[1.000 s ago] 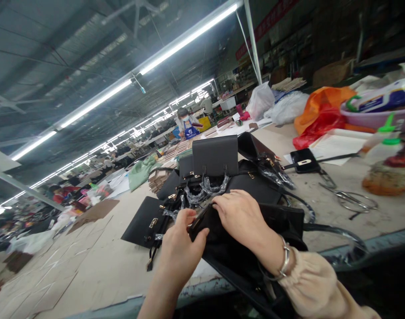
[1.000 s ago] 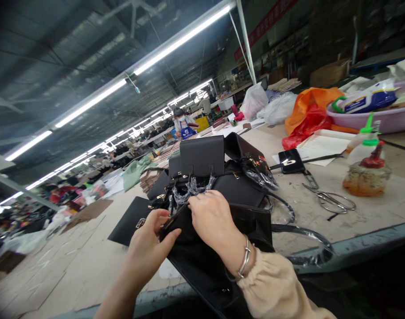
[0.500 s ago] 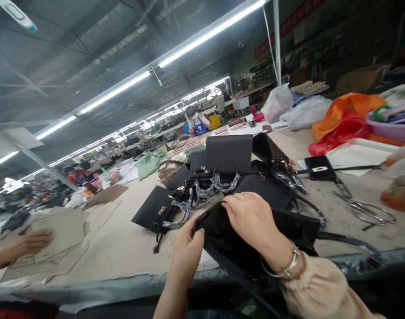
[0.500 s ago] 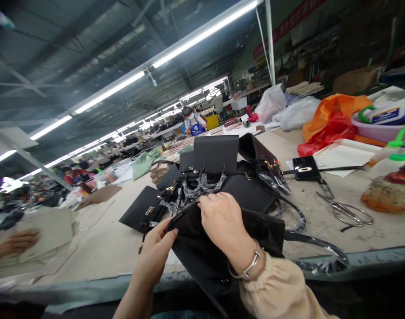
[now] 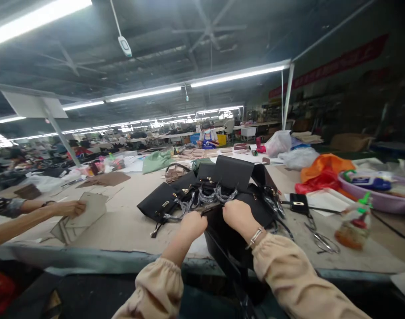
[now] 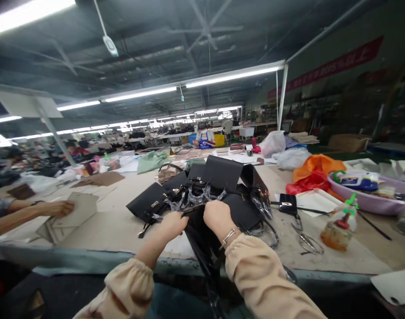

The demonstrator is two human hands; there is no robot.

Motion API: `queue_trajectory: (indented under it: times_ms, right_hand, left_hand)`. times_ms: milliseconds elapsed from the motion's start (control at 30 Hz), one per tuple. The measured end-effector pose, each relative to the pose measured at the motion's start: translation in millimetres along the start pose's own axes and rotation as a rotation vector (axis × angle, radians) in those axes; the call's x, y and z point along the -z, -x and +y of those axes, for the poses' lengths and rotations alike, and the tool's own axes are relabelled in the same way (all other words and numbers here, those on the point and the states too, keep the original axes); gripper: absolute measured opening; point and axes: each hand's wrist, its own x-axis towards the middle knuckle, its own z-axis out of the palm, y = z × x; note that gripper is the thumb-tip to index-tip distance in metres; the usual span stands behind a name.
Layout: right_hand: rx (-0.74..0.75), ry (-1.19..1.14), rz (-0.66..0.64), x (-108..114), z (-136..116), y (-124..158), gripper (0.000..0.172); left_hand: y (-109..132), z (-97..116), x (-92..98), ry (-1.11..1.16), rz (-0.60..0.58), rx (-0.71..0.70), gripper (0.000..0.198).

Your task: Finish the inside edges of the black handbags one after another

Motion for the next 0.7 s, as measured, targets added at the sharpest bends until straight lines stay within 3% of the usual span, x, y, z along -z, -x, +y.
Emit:
queue_trajectory:
  times_ms: [200,400,533,700]
  right_hand:
    - [0.101,0.037,-0.180,18,2,-3,0.032]
    - [0.149,0.032,-0.213,34,-7,14,0.036]
    - [0.127,0.016,-0.242,24,-16,23,0.037]
    - [0.010,0.037,-0.179,4,-18,29,0.039]
  left_hand:
    - [9,-3,7.5,0.020,-0.087,0.011,0.033]
    - [18,-11,30.6,-0.002,0.082,-0.027,0.033]
    - [22,-20,35.0,-0.006,0.112,-0.022,0.033]
    - [26,-21,15.1,0.003,0.073,-0.019,0.030]
